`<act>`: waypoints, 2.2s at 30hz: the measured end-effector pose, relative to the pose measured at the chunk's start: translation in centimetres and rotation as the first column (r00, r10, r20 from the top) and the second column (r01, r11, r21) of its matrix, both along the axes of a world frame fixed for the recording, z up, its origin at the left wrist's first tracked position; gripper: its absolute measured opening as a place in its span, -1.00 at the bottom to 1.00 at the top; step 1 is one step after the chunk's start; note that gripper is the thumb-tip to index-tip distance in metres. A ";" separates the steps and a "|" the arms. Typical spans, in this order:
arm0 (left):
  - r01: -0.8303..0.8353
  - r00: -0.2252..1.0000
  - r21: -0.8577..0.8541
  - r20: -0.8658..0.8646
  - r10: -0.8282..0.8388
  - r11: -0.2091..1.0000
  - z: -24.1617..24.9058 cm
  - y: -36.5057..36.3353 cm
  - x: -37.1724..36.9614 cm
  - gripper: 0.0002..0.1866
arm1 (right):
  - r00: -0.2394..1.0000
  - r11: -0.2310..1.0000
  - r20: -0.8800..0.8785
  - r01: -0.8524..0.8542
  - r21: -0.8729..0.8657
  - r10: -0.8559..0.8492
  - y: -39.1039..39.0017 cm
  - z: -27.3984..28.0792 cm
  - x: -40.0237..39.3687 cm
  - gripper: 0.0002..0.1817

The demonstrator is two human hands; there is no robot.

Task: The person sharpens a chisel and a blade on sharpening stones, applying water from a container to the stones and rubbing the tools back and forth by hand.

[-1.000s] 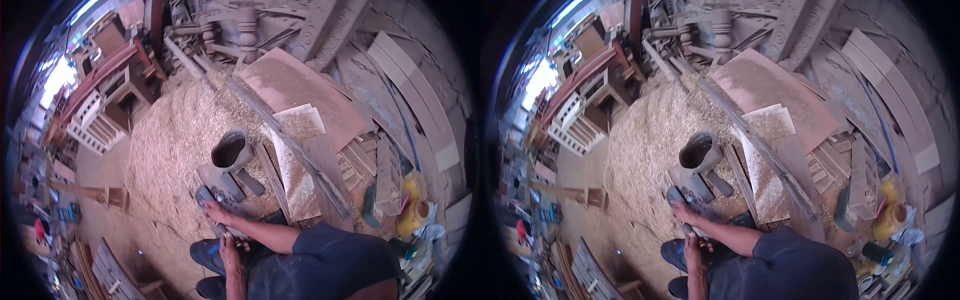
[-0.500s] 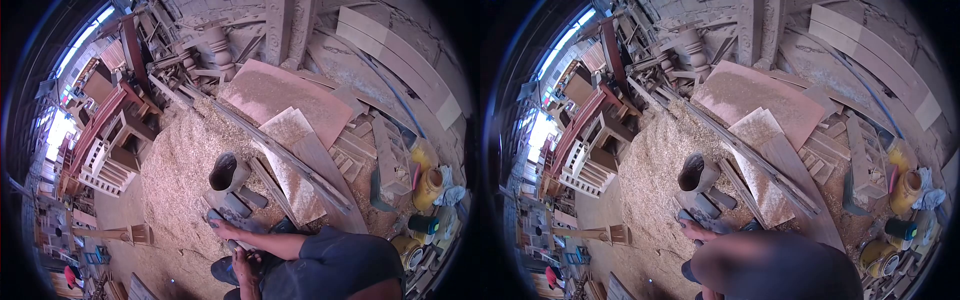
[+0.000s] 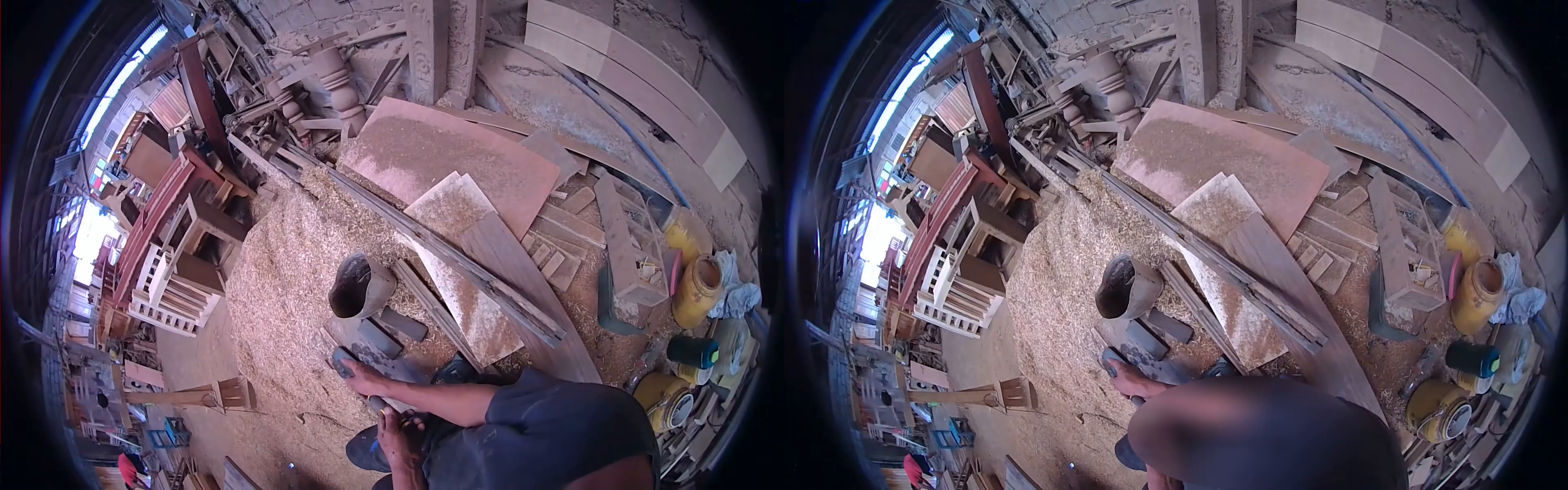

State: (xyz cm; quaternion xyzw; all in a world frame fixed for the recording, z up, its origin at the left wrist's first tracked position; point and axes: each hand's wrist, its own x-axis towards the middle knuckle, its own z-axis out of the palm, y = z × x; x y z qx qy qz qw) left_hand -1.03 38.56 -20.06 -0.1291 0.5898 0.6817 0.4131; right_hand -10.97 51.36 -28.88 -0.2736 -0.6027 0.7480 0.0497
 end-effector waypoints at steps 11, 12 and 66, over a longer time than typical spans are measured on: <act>-0.002 0.999 -0.003 -0.039 0.002 1.000 0.3 -0.6 0.6 -0.63 | 0.991 0.989 -0.122 -0.069 -0.135 0.052 -1.1 -0.5 0.2 -0.18; -0.002 0.999 -0.008 -0.038 0.002 1.000 0.5 -0.6 0.7 -0.63 | 0.991 0.988 -0.120 -0.070 -0.141 0.053 -1.2 -0.5 0.3 -0.19; -0.044 0.992 0.072 0.124 0.035 0.996 -0.3 -2.1 -0.3 -0.71 | 1.000 0.971 0.005 0.004 -0.240 -0.003 -2.3 -1.8 0.1 -0.23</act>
